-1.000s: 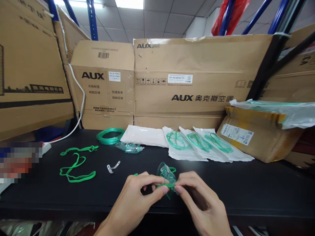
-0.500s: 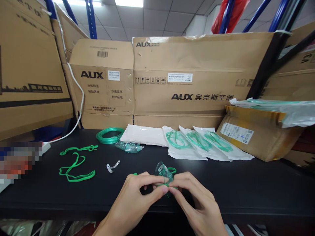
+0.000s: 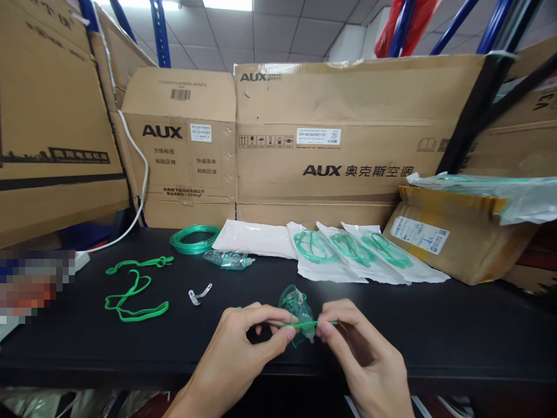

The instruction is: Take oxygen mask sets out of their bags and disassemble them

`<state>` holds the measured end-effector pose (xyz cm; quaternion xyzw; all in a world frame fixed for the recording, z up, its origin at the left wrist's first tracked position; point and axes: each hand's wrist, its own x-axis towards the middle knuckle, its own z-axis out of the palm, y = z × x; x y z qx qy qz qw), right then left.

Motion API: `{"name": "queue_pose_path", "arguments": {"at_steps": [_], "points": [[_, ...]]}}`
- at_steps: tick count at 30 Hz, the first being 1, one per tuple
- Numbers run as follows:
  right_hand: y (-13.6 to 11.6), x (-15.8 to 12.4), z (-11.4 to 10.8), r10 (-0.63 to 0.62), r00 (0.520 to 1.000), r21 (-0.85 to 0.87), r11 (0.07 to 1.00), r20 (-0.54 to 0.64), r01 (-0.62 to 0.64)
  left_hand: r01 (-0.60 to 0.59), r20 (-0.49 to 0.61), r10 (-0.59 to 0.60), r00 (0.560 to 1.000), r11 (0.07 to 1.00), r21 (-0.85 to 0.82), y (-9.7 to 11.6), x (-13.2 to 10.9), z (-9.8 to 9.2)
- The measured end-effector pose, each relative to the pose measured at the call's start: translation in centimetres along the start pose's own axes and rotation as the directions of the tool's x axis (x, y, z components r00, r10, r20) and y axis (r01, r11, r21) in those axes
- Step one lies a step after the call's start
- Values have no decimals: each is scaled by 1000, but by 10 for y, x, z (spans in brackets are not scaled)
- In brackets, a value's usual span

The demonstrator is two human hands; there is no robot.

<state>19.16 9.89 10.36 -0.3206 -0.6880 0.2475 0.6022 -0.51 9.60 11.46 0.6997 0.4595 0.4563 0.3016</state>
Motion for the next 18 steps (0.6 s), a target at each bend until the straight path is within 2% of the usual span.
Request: {"name": "queue_pose_path", "arguments": {"at_steps": [5,10,14,18], "points": [[-1,-2,1,88,979,85,994,-185,-73,10,-35,-10,999,1000,-16,-1,-1,-2],[1,-2,3,179,894,238,968,-412,-84,11,-43,-12,999,1000,-12,0,-1,-1],[1,2,2,193,879,312,949,-437,-53,14,-45,-14,999,1000,7,1,-1,-2],[2,5,-4,125,891,346,937,-436,37,8,-46,-7,999,1000,13,0,-1,-3]]}}
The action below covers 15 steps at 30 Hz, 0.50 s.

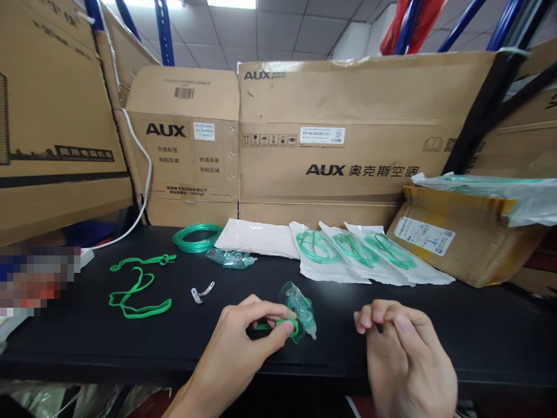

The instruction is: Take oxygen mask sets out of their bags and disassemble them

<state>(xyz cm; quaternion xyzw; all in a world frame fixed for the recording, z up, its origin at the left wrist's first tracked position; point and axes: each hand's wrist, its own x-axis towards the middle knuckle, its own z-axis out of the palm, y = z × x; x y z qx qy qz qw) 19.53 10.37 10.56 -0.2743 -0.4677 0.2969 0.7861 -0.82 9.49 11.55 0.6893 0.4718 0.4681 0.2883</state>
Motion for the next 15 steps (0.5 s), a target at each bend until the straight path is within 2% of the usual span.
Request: {"name": "queue_pose_path", "arguments": {"at_steps": [2,4,6,8,9,11,15], "points": [[2,0,-2,-1,995,-164,986,95,17,8,3,-8,1000,1000,7,0,0,0],[5,-2,-3,29,971,-392,918,236,67,8,10,-8,1000,1000,8,-1,0,1],[9,-3,-3,74,917,-534,830,392,162,-9,33,9,999,1000,0,-1,0,3],[12,-3,-2,120,856,-580,781,503,232,-44,72,46,996,999,-17,-2,0,2],[13,-3,-1,142,836,-589,771,530,242,-61,88,63,994,998,-18,-2,0,1],[14,-2,-1,180,830,-600,770,529,216,-94,82,93,992,996,10,-2,0,-6],[13,0,-3,238,838,-615,775,491,141,-99,-99,120,988,976,196,-3,-1,-31]]}}
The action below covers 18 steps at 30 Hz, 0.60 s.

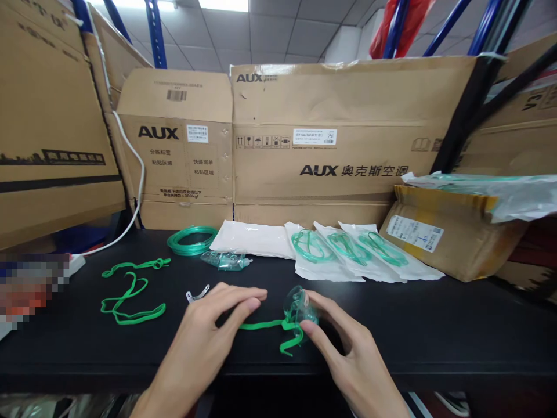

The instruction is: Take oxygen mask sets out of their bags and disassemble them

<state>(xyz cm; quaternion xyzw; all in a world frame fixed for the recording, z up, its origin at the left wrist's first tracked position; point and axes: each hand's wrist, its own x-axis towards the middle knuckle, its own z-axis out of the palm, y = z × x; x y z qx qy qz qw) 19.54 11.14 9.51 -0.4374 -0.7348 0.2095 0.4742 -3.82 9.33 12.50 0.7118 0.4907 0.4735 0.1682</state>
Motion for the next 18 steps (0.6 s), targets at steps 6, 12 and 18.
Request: {"name": "queue_pose_path", "arguments": {"at_steps": [6,12,18], "points": [[1,0,0,25,1000,14,1000,5,-25,-14,12,12,1000,964,264,-13,-3,-27],[0,0,0,23,1000,12,1000,6,-23,89,69,-121,990,930,358,-15,-4,-26],[0,0,-2,34,999,13,999,20,-34,110,113,-145,983,956,273,-7,2,-10]]}}
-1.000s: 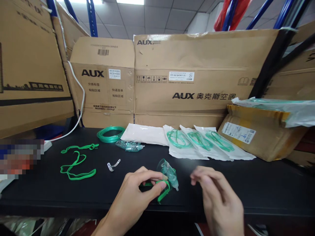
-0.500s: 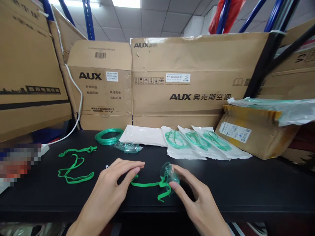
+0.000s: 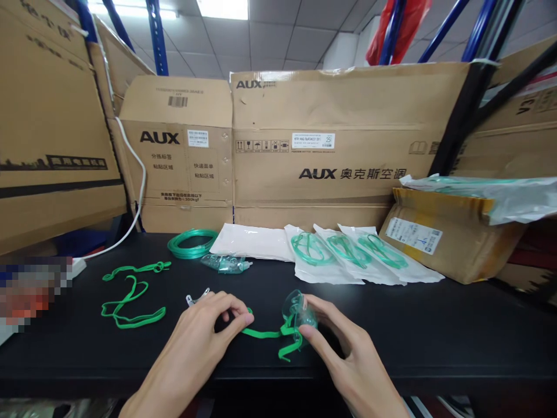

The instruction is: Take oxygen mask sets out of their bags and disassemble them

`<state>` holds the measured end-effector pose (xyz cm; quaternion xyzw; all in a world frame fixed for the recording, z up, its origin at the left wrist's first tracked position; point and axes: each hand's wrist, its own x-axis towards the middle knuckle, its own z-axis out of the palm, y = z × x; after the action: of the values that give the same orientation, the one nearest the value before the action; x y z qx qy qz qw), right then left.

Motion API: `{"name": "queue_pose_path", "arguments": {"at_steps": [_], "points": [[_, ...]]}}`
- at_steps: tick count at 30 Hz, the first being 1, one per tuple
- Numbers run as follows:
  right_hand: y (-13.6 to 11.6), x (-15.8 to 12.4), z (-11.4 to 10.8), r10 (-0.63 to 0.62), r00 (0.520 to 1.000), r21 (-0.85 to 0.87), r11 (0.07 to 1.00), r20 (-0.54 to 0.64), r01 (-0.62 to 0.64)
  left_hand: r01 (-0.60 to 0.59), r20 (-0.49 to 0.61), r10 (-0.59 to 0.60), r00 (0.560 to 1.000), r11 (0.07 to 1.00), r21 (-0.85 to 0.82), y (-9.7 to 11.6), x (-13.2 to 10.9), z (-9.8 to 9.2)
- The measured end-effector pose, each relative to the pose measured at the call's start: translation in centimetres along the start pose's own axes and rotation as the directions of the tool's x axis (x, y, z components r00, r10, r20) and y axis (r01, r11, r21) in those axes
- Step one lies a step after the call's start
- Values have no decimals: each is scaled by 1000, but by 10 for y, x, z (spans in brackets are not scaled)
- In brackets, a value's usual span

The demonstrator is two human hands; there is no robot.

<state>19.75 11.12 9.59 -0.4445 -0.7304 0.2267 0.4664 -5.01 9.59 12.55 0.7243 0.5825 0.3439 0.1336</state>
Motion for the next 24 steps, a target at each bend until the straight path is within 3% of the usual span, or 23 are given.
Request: {"name": "queue_pose_path", "arguments": {"at_steps": [7,12,18,24], "points": [[-2,1,-2,-13,1000,160,987,26,9,20,51,-7,999,969,-247,15,-5,13],[-1,1,-6,64,994,302,949,88,-88,20,37,-4,999,901,-434,11,-3,28],[-1,2,-6,114,985,367,918,128,-154,-51,18,70,997,856,-514,7,-1,30],[-3,2,-6,118,983,378,912,139,-163,-53,-14,55,998,843,-535,9,-1,31]]}}
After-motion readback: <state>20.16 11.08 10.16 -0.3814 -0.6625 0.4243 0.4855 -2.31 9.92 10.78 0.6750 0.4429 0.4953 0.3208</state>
